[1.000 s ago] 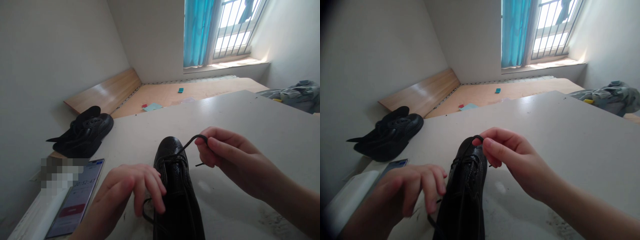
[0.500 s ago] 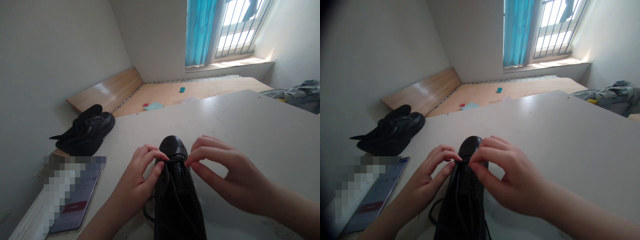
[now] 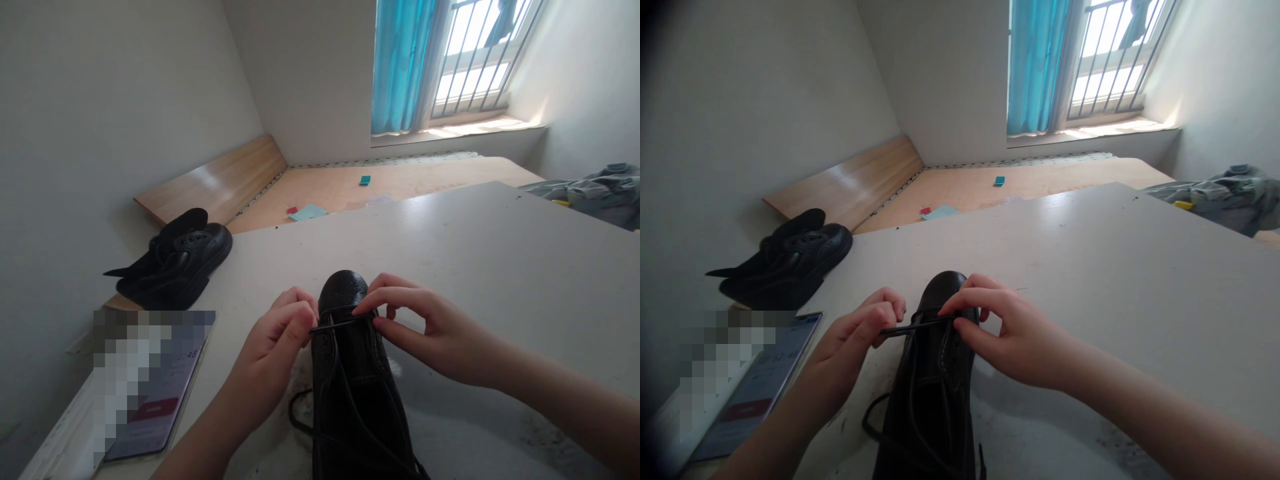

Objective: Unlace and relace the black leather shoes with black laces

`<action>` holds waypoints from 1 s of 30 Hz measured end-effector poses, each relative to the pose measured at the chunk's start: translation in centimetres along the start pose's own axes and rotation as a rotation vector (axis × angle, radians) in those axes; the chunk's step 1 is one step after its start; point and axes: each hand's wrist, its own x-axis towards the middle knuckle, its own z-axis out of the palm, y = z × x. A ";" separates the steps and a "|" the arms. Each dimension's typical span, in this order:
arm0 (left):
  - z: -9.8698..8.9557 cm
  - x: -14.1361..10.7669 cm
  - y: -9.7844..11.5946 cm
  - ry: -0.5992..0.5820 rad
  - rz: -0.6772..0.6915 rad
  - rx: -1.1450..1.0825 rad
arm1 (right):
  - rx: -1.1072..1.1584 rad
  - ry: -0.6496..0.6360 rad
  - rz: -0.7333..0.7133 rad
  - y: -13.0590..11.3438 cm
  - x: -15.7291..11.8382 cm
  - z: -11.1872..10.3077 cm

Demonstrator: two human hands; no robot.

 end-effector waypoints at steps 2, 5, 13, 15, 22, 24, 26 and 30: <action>-0.4 -0.1 0.2 -0.023 -0.038 -0.269 | 0.047 -0.011 0.017 0.0 0.1 0.1; -1.2 -0.2 1.0 -0.003 -0.040 -0.586 | 0.077 -0.016 0.055 0.2 0.3 0.1; -3.7 -1.8 2.0 0.235 -0.024 -0.719 | -0.235 0.174 -0.269 0.8 0.2 0.3; -4.1 -2.1 1.9 0.144 0.000 -0.670 | -0.444 0.227 -0.389 0.7 0.1 0.4; -2.2 -0.6 2.3 -0.161 -0.004 -0.221 | -0.278 0.184 -0.172 0.4 0.3 1.1; -1.0 -0.3 1.8 -0.087 -0.026 -0.004 | -0.069 0.127 -0.005 0.3 0.4 1.1; 0.0 -0.2 1.3 -0.103 -0.007 0.123 | 0.143 0.055 0.140 0.3 0.5 0.8; 0.6 -0.4 0.8 -0.174 0.017 0.176 | 0.559 -0.085 0.294 -0.1 0.4 -0.4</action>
